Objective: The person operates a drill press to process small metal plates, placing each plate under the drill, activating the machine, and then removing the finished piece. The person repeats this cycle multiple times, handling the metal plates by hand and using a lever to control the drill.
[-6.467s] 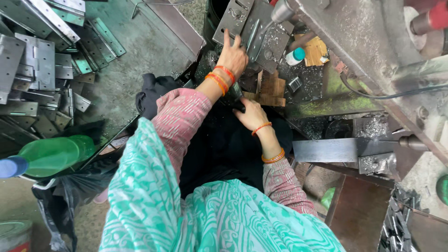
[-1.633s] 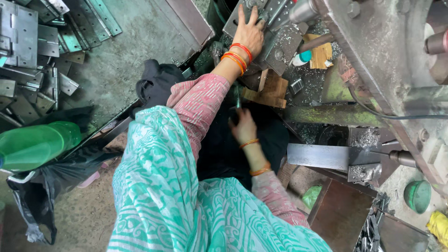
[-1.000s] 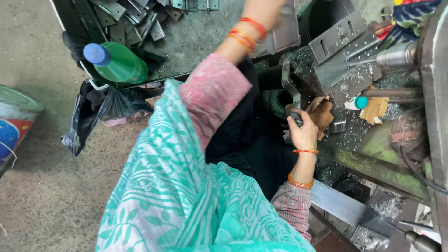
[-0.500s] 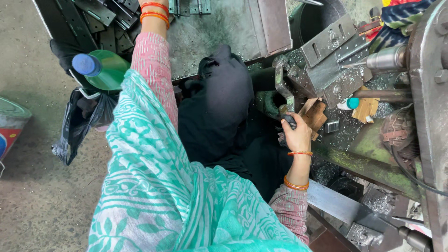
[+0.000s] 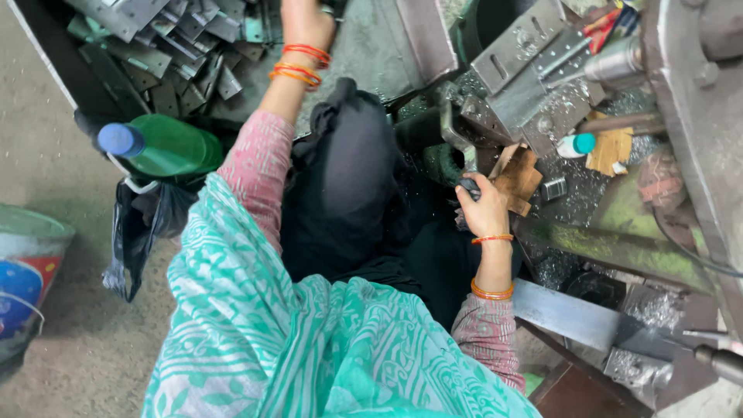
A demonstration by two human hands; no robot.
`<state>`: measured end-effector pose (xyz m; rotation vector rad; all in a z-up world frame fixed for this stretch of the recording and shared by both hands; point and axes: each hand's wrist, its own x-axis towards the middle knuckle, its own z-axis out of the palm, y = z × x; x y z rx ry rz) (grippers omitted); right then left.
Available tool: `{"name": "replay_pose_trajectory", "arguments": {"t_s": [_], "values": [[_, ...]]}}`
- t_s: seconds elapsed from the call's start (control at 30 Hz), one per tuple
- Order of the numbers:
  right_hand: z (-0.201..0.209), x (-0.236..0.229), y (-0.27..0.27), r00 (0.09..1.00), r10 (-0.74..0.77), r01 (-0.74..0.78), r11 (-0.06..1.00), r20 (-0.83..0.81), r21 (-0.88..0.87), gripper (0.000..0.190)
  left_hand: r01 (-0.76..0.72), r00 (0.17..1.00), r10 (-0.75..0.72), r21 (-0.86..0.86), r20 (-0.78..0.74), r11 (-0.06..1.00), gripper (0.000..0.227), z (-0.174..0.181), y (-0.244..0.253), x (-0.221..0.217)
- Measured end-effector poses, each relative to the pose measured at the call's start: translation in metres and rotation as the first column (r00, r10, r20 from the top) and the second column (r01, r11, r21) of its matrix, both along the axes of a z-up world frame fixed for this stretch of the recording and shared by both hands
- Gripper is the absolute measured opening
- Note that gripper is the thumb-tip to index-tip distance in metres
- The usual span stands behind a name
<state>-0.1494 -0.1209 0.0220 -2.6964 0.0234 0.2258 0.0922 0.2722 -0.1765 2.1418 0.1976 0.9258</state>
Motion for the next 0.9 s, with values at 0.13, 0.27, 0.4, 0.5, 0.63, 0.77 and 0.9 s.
{"name": "replay_pose_trajectory", "arguments": {"t_s": [0.13,0.27,0.4,0.5,0.63,0.77,0.9], "values": [[-0.004,0.0,-0.007,0.999,-0.051,0.052,0.997,-0.006,0.056,0.036,0.479,0.876,-0.477,-0.253,0.073,0.841,0.029,0.093,-0.122,0.007],[-0.009,0.002,-0.014,0.999,-0.027,0.026,1.0,0.043,0.018,0.036,0.682,0.731,-0.672,-0.124,0.118,0.721,0.061,0.144,-0.241,0.009],[-0.013,0.004,-0.02,0.999,-0.031,0.031,1.0,0.009,0.005,0.039,0.701,0.697,-0.717,-0.23,0.025,0.674,0.07,0.145,-0.322,0.015],[-0.014,0.008,-0.024,1.0,-0.007,0.008,1.0,0.024,-0.028,0.043,0.638,0.743,-0.668,-0.272,-0.028,0.721,0.071,0.133,-0.345,0.017],[-0.016,0.005,-0.024,1.0,-0.013,0.013,0.999,-0.003,-0.05,0.044,0.602,0.797,-0.602,-0.027,-0.051,0.798,0.063,0.132,-0.33,0.012],[-0.003,0.006,-0.017,0.995,-0.068,0.065,0.996,-0.066,-0.053,0.042,0.764,0.626,-0.633,0.195,-0.456,0.615,0.049,0.156,-0.299,-0.012],[0.008,0.007,-0.01,0.995,-0.067,0.061,0.996,-0.08,-0.067,0.043,0.824,0.566,-0.473,0.455,-0.675,0.338,0.074,0.16,-0.293,-0.045]]}}
